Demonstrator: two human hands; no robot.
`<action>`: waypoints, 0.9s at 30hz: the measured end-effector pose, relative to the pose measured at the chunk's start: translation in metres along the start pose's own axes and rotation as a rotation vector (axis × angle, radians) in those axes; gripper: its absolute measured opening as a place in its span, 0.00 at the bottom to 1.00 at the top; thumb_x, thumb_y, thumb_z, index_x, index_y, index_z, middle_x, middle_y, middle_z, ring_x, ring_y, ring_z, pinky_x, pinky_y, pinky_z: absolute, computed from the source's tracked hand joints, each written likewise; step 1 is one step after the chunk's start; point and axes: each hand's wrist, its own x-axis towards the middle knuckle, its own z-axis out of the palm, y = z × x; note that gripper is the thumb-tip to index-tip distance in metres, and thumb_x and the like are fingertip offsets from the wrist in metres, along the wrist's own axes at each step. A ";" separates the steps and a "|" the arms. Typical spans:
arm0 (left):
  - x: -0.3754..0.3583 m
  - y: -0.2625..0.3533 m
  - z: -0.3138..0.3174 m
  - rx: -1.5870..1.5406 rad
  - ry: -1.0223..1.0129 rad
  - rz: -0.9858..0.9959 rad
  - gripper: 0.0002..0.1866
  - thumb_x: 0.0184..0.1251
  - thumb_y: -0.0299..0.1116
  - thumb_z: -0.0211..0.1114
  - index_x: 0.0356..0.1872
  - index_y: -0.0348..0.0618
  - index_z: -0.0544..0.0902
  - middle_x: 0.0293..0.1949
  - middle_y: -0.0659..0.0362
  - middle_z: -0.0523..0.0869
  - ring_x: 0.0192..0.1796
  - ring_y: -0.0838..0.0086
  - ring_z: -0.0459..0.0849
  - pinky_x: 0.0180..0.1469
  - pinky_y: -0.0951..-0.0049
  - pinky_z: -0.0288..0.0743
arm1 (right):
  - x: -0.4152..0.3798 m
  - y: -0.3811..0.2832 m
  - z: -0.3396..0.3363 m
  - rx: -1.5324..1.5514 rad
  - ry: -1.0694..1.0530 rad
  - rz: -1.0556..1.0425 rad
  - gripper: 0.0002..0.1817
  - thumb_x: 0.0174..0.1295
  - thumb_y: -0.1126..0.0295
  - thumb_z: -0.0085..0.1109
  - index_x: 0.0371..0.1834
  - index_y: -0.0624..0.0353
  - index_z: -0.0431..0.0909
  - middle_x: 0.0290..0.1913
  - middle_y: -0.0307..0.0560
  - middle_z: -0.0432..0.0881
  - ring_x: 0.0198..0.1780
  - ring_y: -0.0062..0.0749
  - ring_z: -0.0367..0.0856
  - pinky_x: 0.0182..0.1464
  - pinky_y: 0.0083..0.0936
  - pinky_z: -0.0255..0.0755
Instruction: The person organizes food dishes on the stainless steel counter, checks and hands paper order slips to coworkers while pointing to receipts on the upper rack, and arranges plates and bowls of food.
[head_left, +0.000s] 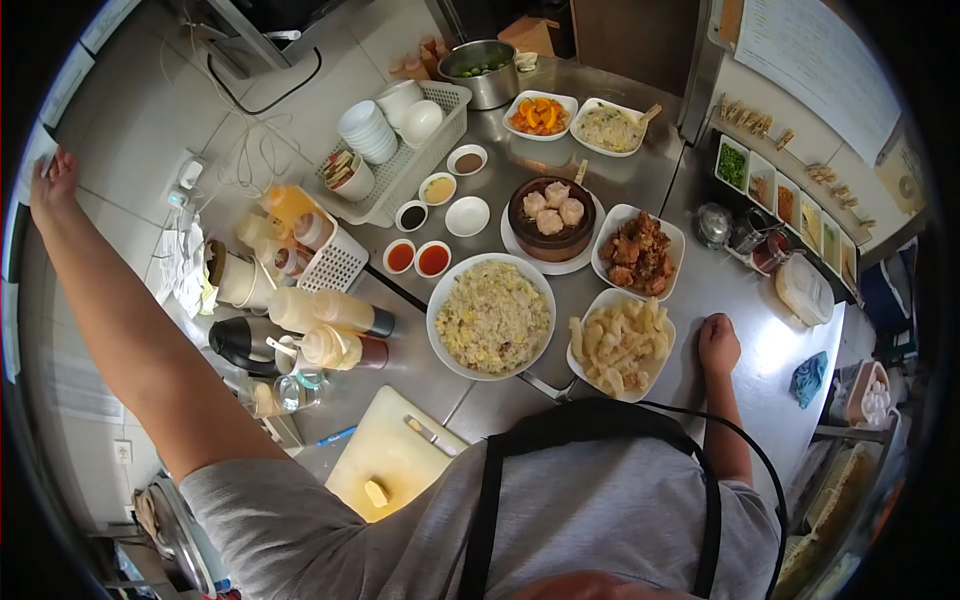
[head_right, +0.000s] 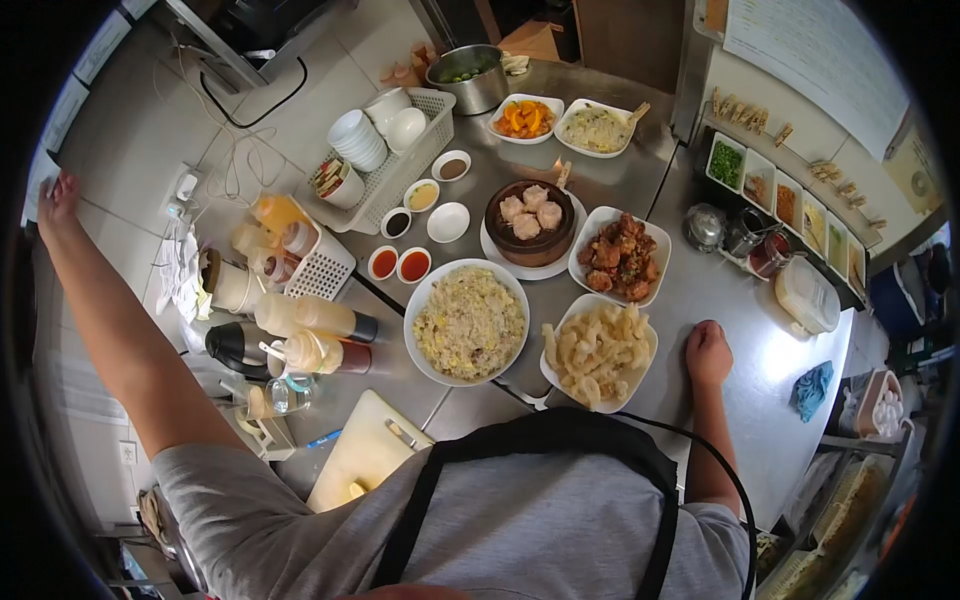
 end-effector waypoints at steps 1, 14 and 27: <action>0.000 0.000 -0.001 -0.002 0.001 -0.003 0.13 0.59 0.36 0.47 0.37 0.37 0.65 0.30 0.53 0.74 0.31 0.66 0.72 0.32 0.67 0.61 | 0.000 0.000 0.000 0.001 0.007 -0.004 0.03 0.49 0.68 0.47 0.24 0.53 0.70 0.25 0.42 0.74 0.23 0.39 0.73 0.24 0.31 0.66; 0.012 0.002 -0.018 -0.022 -0.074 -0.007 0.13 0.59 0.35 0.47 0.40 0.38 0.64 0.33 0.55 0.74 0.35 0.66 0.73 0.32 0.66 0.61 | 0.000 -0.002 -0.004 0.046 -0.002 0.006 0.04 0.49 0.67 0.46 0.25 0.53 0.70 0.25 0.43 0.74 0.25 0.39 0.74 0.26 0.31 0.66; -0.026 -0.024 -0.029 -0.076 -0.140 0.001 0.24 0.59 0.34 0.48 0.55 0.43 0.54 0.51 0.54 0.64 0.44 0.62 0.70 0.37 0.64 0.64 | 0.012 0.008 0.005 0.143 -0.110 0.100 0.07 0.49 0.67 0.47 0.31 0.54 0.72 0.24 0.41 0.75 0.22 0.32 0.73 0.25 0.25 0.66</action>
